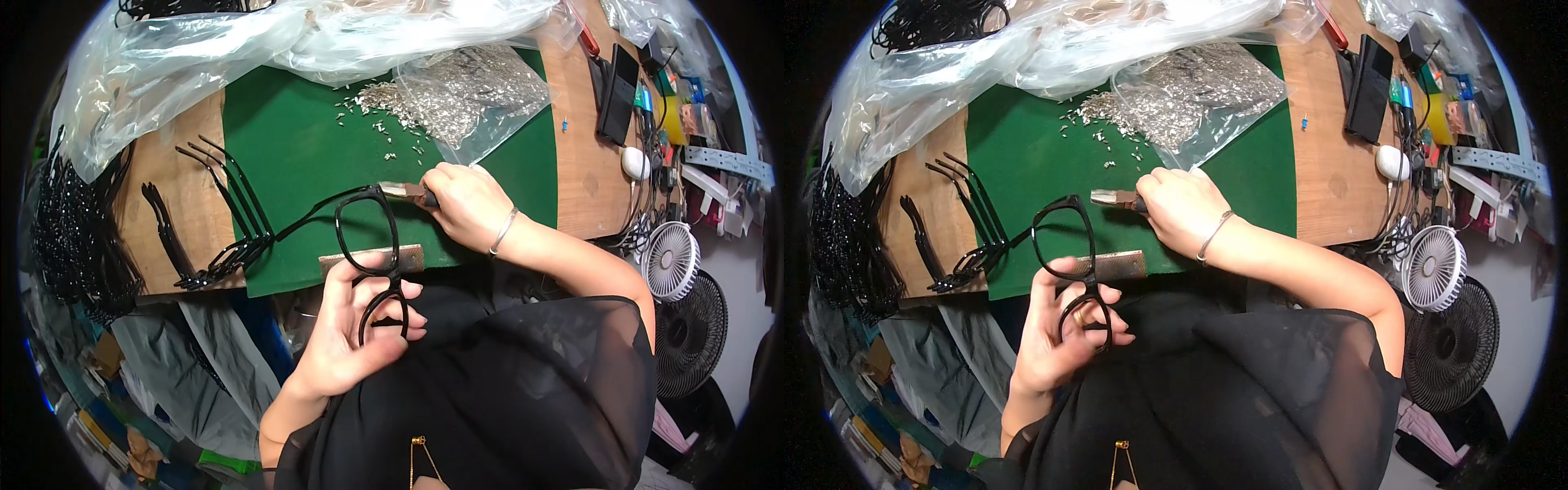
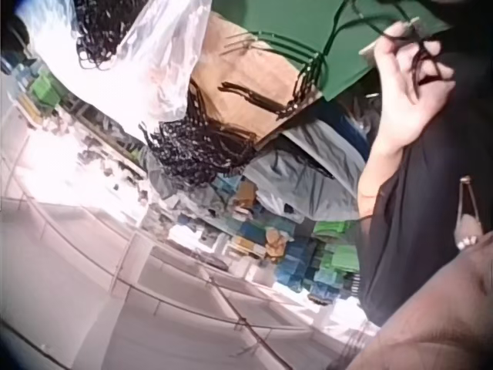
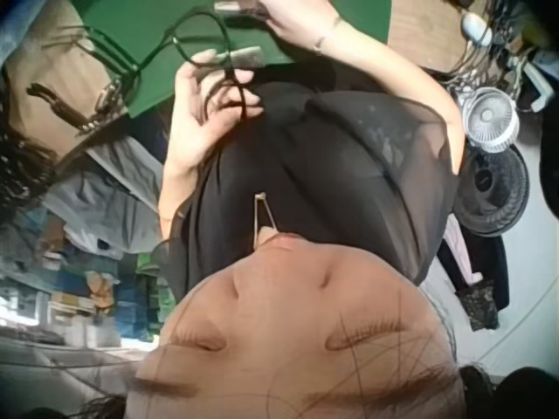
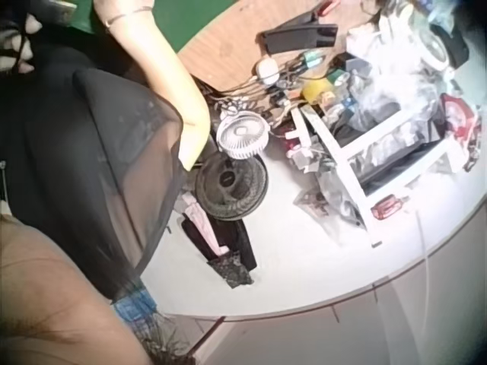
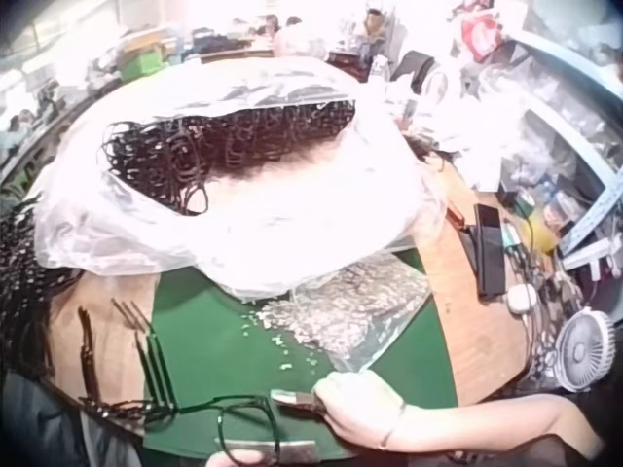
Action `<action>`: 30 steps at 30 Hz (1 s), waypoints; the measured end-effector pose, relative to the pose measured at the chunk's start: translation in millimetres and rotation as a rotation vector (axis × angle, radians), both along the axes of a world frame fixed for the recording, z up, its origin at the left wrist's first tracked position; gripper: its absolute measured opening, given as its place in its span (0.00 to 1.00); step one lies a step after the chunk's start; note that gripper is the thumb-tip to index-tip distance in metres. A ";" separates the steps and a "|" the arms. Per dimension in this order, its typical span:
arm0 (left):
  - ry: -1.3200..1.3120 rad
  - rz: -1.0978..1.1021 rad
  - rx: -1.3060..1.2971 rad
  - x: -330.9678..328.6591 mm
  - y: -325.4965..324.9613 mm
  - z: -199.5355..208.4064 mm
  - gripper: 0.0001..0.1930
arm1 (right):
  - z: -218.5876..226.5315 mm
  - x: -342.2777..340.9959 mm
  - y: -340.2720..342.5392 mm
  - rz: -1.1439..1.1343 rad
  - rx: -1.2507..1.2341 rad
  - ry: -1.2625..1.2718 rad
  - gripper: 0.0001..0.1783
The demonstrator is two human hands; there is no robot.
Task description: The person uses pliers to attach metal components to black eyeglass frames. They repeatedly pick up frames, apply the pliers to the hinge area, and place the frames aside. The process is repeated for multiple frames throughout the clip.
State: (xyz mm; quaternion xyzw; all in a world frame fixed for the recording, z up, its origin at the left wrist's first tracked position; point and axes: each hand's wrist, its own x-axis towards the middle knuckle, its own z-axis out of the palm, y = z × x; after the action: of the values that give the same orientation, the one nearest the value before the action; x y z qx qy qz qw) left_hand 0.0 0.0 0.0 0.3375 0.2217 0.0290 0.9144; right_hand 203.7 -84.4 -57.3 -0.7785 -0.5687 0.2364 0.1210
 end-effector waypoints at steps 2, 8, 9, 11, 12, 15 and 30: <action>0.016 0.026 -0.084 1.5 -2.5 -2.0 0.17 | 0.4 1.5 -4.5 0.033 0.041 -0.029 0.09; 0.177 0.119 0.426 2.7 -16.0 -11.1 0.14 | 46.6 -20.1 -8.8 -0.228 0.184 0.484 0.08; 0.201 0.145 0.451 7.1 -18.5 -10.2 0.16 | 53.3 -26.8 -10.2 -0.301 0.230 0.642 0.07; 0.179 0.158 0.502 16.1 -24.7 -11.6 0.23 | 54.3 -40.1 -6.1 -0.411 0.276 0.833 0.07; 0.149 0.177 0.519 16.4 -27.4 -12.9 0.23 | 50.2 -45.3 -4.8 -0.439 0.346 0.870 0.07; 0.110 0.214 0.527 16.8 -30.5 -13.5 0.23 | 44.5 -54.4 -3.1 -0.511 0.384 1.001 0.08; 0.095 0.122 0.413 11.0 -18.3 -5.2 0.23 | 58.4 -40.3 2.9 -0.605 0.093 1.575 0.09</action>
State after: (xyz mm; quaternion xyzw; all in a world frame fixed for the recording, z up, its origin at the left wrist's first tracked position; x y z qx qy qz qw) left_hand 11.0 -18.3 -5.2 0.5047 0.2741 0.1131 0.8108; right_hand 163.4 -81.5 1.1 -0.4995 -0.0945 0.6438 0.5719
